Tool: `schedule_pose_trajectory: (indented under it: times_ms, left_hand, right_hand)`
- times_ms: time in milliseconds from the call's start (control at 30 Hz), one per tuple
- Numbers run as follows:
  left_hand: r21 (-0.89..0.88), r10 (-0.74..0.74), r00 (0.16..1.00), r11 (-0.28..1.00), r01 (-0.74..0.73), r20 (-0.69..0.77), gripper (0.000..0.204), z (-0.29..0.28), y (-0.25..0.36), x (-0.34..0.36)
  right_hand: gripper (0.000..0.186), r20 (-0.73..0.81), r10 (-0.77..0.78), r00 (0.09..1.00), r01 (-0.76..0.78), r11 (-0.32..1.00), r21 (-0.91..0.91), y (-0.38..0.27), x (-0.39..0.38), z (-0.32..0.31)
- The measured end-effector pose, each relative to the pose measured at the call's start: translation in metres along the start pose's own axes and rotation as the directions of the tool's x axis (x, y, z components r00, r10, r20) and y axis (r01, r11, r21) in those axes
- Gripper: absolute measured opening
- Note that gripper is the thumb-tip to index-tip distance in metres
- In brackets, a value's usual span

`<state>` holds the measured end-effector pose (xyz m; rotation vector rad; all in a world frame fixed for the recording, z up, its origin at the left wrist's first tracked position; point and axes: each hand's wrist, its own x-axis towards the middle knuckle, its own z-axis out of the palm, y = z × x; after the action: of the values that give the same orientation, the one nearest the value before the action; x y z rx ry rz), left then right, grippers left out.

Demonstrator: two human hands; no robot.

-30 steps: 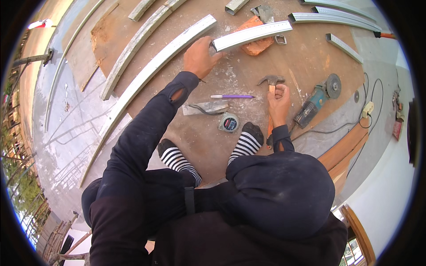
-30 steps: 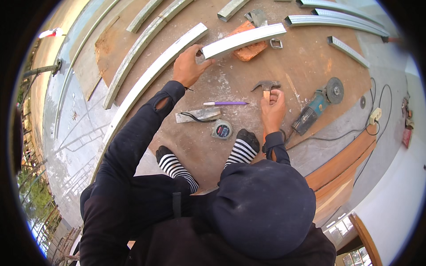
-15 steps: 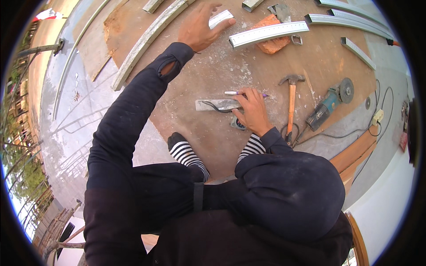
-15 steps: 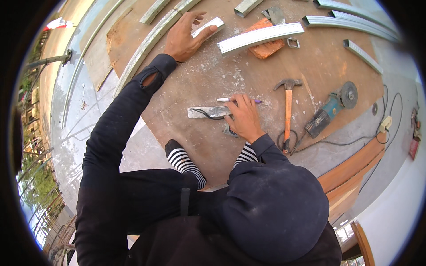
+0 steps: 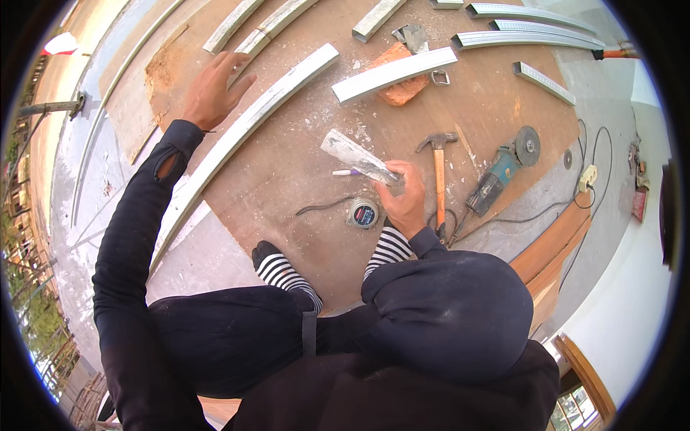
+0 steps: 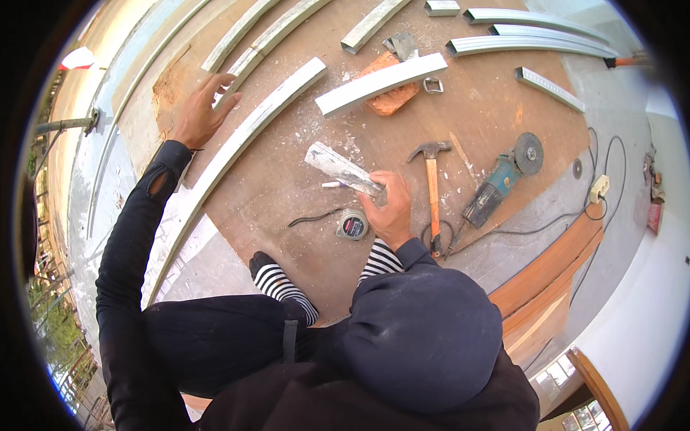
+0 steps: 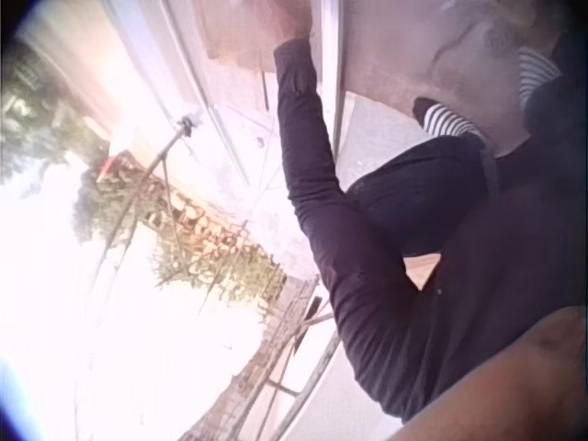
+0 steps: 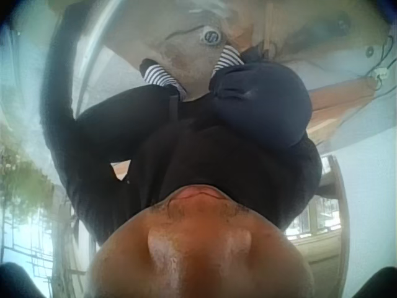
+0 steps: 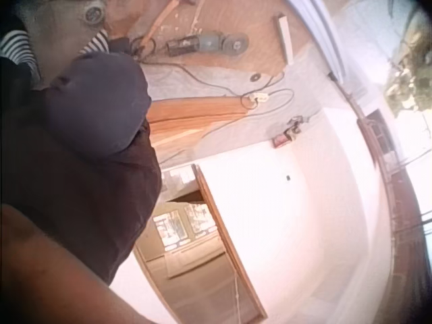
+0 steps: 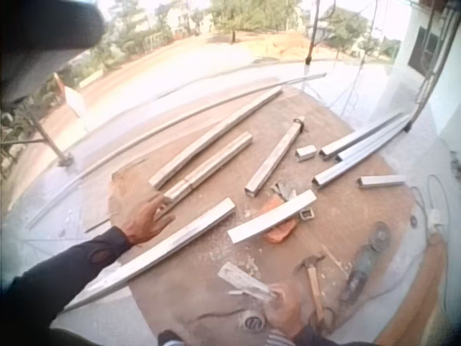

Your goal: The person measures, marks, and cuts metal bars using a tape measure, a pencil, and an angle grinder on a wooden surface.

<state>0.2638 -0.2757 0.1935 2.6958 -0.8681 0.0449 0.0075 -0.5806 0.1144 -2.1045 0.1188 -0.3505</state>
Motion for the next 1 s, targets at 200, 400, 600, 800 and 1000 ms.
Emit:
schedule_pose_trajectory:
  times_ms: [200, 400, 600, 800, 1000]
  left_hand:
    - [-0.042, -0.074, 0.983, 0.996, 0.082, 0.167, 0.032, 0.005, 0.013, -0.002]
    - [-0.117, -0.037, 0.982, 0.991, 0.060, 0.185, 0.028, 0.014, 0.029, 0.004]
    - [-0.126, 0.005, 0.974, 0.992, 0.024, 0.226, 0.026, 0.017, 0.040, 0.002]
    - [-0.039, -0.086, 0.939, 0.994, 0.104, 0.333, 0.026, 0.032, 0.034, -0.005]
    - [0.144, -0.223, 0.925, 0.972, 0.186, 0.308, 0.050, 0.053, 0.017, -0.020]
  right_hand:
    - [0.044, -0.269, 0.563, 0.782, -0.394, 0.779, 0.488, 0.043, 0.004, -0.035]
    - [0.051, -0.436, 0.648, 0.624, -0.401, 0.745, 0.533, 0.054, 0.041, -0.084]
    - [0.042, -0.495, 0.565, 0.660, -0.477, 0.825, 0.304, 0.061, 0.021, -0.084]
    - [0.021, -0.347, 0.512, 0.786, -0.470, 0.859, 0.204, 0.057, 0.020, -0.080]
    - [0.016, -0.333, 0.457, 0.825, -0.404, 0.888, 0.220, 0.054, 0.032, -0.082]
